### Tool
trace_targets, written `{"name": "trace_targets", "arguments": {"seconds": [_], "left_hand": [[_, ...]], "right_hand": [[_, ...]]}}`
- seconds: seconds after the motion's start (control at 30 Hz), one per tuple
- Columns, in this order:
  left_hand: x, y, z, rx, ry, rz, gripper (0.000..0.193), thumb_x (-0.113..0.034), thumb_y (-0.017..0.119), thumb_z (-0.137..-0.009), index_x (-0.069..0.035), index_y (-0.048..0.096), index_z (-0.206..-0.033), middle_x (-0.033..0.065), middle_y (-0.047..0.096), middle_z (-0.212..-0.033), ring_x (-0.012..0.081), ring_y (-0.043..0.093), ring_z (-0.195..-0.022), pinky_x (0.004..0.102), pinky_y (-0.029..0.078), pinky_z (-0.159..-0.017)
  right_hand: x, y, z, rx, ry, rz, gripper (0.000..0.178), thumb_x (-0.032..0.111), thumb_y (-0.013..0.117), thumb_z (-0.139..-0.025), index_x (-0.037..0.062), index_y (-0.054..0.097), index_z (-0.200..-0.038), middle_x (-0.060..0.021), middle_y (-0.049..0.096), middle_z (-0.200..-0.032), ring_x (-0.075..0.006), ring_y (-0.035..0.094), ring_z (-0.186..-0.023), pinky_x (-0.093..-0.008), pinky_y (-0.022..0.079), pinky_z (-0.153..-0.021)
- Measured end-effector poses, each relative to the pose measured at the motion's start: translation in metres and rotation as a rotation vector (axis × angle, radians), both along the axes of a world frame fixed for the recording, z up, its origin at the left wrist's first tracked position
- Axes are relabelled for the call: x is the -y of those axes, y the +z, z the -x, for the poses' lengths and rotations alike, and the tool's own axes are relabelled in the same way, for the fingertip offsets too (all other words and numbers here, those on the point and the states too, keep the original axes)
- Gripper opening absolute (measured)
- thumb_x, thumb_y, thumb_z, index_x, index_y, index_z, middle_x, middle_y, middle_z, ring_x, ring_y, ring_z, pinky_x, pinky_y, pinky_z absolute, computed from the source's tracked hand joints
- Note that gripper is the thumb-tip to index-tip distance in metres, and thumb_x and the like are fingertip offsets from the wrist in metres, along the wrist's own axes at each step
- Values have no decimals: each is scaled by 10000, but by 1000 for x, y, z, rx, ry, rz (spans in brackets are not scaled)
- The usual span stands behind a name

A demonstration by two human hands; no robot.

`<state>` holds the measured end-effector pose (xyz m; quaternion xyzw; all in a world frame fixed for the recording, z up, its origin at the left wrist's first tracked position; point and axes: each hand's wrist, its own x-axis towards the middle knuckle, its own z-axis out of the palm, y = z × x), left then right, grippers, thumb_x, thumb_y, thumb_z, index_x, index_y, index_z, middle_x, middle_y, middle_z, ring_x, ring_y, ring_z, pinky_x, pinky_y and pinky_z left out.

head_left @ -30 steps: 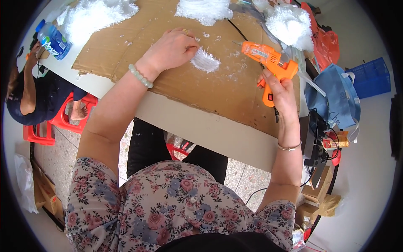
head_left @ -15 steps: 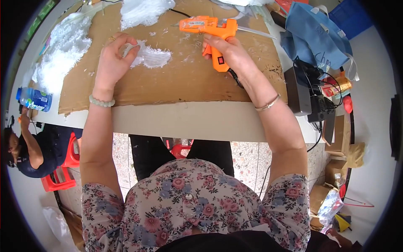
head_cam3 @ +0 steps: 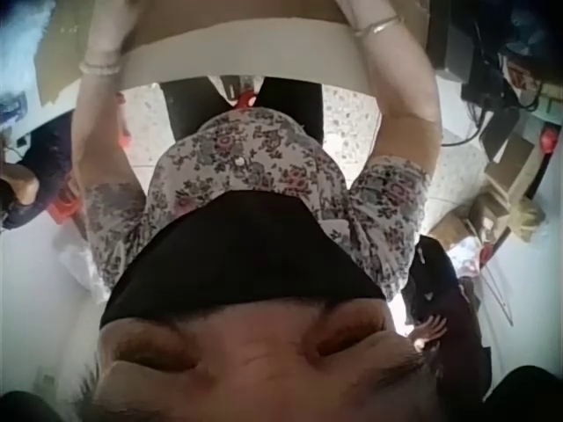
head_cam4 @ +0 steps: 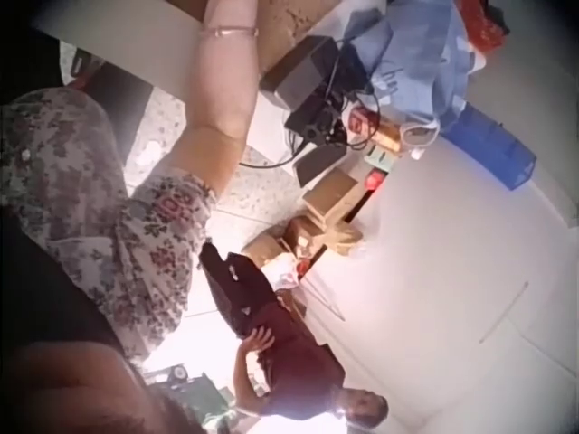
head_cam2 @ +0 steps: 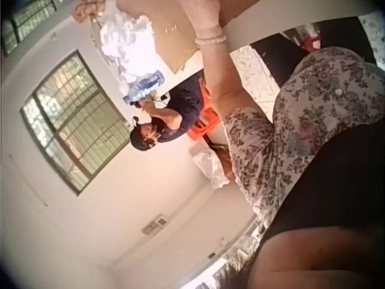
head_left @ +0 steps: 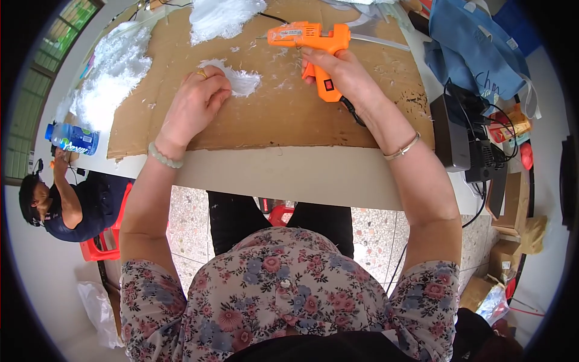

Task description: Assembling toy components by using a hot glue gun to attach white fiber material to a plastic template.

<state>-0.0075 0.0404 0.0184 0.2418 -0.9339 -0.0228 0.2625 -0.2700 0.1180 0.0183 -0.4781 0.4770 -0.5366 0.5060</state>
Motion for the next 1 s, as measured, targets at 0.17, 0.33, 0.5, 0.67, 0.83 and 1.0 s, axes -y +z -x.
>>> {"name": "trace_targets", "arguments": {"seconds": [0.17, 0.33, 0.5, 0.67, 0.83, 1.0], "left_hand": [[13, -8, 4, -119, 75, -279, 49, -25, 622, -767, -27, 588, -803, 105, 588, -848, 292, 586, -723, 343, 473, -702], [12, -10, 12, -124, 198, -207, 127, -21, 594, -777, -38, 580, -903, 111, 624, -813, 285, 628, -744, 346, 492, -668], [20, -16, 4, -174, 227, -202, 150, -28, 571, -796, -40, 584, -945, 112, 640, -871, 288, 631, -773, 355, 497, -682], [12, -13, 17, -159, 54, -105, 145, -36, 571, -810, -39, 591, -954, 131, 611, -989, 290, 601, -903, 349, 482, -723], [-6, -9, 31, 14, 38, 57, 151, -60, 681, -771, -29, 585, -884, 110, 599, -1038, 300, 580, -941, 359, 462, -806], [16, -24, 21, -46, 73, -44, 81, -23, 634, -795, -25, 589, -862, 126, 600, -1041, 288, 566, -1003, 350, 440, -873]], "right_hand": [[2, 2, -3, -26, 6, 9, 223, 248, 523, -923, 39, 591, -961, -21, 580, -803, -117, 549, -727, -267, 464, -698], [3, -2, -3, -16, 8, 14, 208, 236, 516, -923, 42, 584, -952, -19, 569, -787, -113, 541, -710, -273, 452, -682], [3, -2, -4, -32, 8, 7, 190, 222, 527, -915, 44, 585, -947, -23, 573, -782, -115, 548, -709, -268, 449, -673], [-1, -3, 2, 10, 28, 23, 195, 219, 563, -896, 39, 603, -960, -29, 589, -793, -108, 565, -727, -263, 450, -638], [5, -10, 0, 74, 40, 112, 208, 223, 607, -865, 40, 616, -964, -35, 595, -822, -116, 561, -730, -278, 454, -648], [7, -5, -4, -8, 10, 45, 204, 218, 610, -857, 36, 612, -951, -34, 596, -810, -123, 563, -720, -278, 454, -663]]}}
